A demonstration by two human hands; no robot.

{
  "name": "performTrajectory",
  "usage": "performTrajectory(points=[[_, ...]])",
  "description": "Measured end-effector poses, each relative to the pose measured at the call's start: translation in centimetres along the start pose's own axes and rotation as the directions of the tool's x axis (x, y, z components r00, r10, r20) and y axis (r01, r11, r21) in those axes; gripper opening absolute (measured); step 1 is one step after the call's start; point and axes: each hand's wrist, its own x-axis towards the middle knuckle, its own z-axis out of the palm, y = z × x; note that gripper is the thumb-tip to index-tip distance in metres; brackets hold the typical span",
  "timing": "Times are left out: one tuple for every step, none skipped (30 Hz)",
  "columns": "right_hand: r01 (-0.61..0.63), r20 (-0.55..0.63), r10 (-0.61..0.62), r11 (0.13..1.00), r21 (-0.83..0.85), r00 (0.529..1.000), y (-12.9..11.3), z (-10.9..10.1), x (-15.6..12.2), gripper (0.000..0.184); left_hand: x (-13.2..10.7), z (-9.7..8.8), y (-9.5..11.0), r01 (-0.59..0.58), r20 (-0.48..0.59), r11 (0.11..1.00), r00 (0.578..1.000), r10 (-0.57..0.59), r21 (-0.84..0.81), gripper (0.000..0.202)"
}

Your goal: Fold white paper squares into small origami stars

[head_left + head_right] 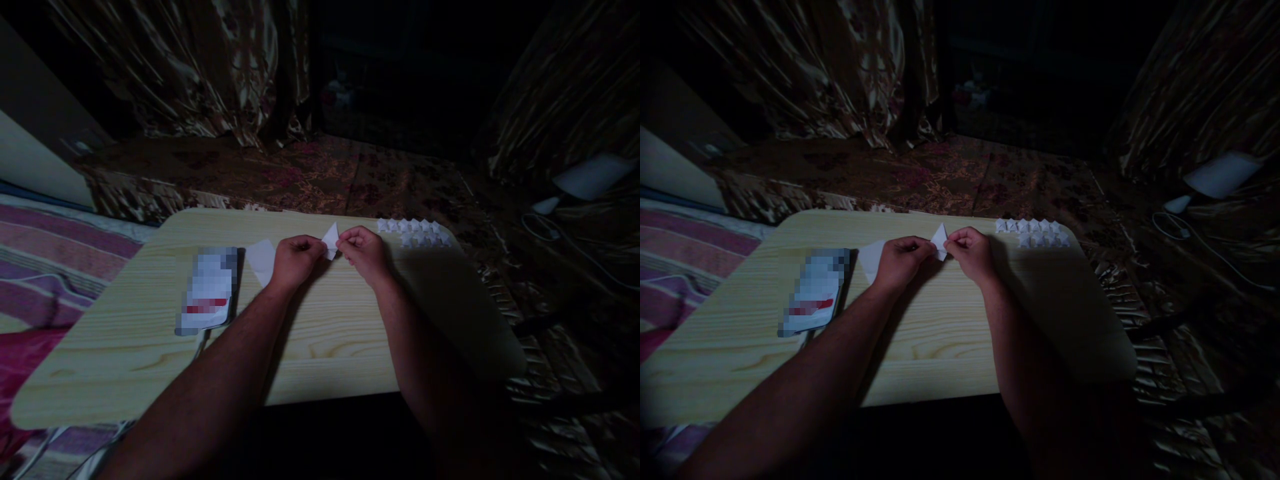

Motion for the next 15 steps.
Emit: performTrajectory(points=[[0.002, 0.001, -0.002, 1.0, 0.013, 1.0, 0.01, 0.0, -0.01, 0.024, -0.01, 0.02, -0.02, 0.003, 0.004, 1.0, 1.0, -0.003, -0.002, 0.023], [0.008, 0.002, -0.008, 1.0, 0.026, 1.0, 0.03, -0.01, -0.02, 0.024, -0.02, 0.05, -0.03, 0.01, 0.007, 1.0, 1.0, -0.01, -0.01, 0.024], [0.016, 0.005, -0.016, 0.999, 0.035, 1.0, 0.06, -0.02, -0.03, 0.024, -0.03, 0.08, -0.03, 0.021, 0.01, 0.999, 1.0, -0.021, -0.024, 0.024], [0.024, 0.008, -0.024, 0.999, 0.037, 1.0, 0.07, -0.03, -0.04, 0.023, -0.03, 0.11, -0.05, 0.032, 0.013, 0.999, 0.999, -0.031, -0.037, 0.025], [0.03, 0.013, -0.031, 0.999, 0.033, 0.999, 0.08, -0.03, -0.06, 0.023, -0.04, 0.13, -0.07, 0.038, 0.018, 0.998, 0.999, -0.037, -0.05, 0.025], [0.035, 0.016, -0.035, 0.999, 0.025, 0.999, 0.08, -0.04, -0.07, 0.023, -0.03, 0.15, -0.1, 0.037, 0.024, 0.997, 0.999, -0.036, -0.06, 0.025], [0.037, 0.019, -0.037, 0.999, 0.016, 0.999, 0.07, -0.05, -0.09, 0.022, -0.03, 0.17, -0.15, 0.031, 0.031, 0.997, 0.999, -0.029, -0.065, 0.025], [0.037, 0.019, -0.037, 0.999, 0.007, 0.999, 0.05, -0.05, -0.11, 0.022, -0.02, 0.18, -0.21, 0.022, 0.036, 0.998, 0.999, -0.019, -0.067, 0.024], [0.035, 0.018, -0.035, 0.999, -0.002, 0.999, 0.02, -0.06, -0.12, 0.022, -0.01, 0.19, -0.27, 0.012, 0.039, 0.998, 0.999, -0.009, -0.068, 0.024], [0.034, 0.017, -0.034, 0.999, -0.012, 0.999, 0.0, -0.07, -0.13, 0.022, -0.01, 0.2, -0.32, 0.005, 0.04, 0.998, 0.999, -0.003, -0.068, 0.023], [0.033, 0.017, -0.033, 0.999, -0.023, 0.999, -0.02, -0.07, -0.13, 0.021, -0.02, 0.22, -0.35, 0.004, 0.042, 0.998, 0.999, -0.001, -0.069, 0.022], [0.033, 0.019, -0.032, 0.999, -0.036, 0.999, -0.03, -0.08, -0.13, 0.021, -0.04, 0.24, -0.36, 0.007, 0.044, 0.998, 0.999, -0.004, -0.069, 0.022], [0.034, 0.023, -0.033, 0.998, -0.049, 0.999, -0.02, -0.09, -0.13, 0.02, -0.08, 0.26, -0.35, 0.01, 0.047, 0.998, 0.999, -0.007, -0.068, 0.022], [0.04, 0.028, -0.038, 0.997, -0.06, 0.999, 0.0, -0.1, -0.13, 0.02, -0.12, 0.27, -0.32, 0.01, 0.05, 0.998, 0.999, -0.007, -0.065, 0.021], [0.048, 0.036, -0.046, 0.996, -0.07, 0.998, 0.02, -0.11, -0.13, 0.02, -0.16, 0.29, -0.28, 0.007, 0.058, 0.998, 0.998, -0.003, -0.059, 0.021]])
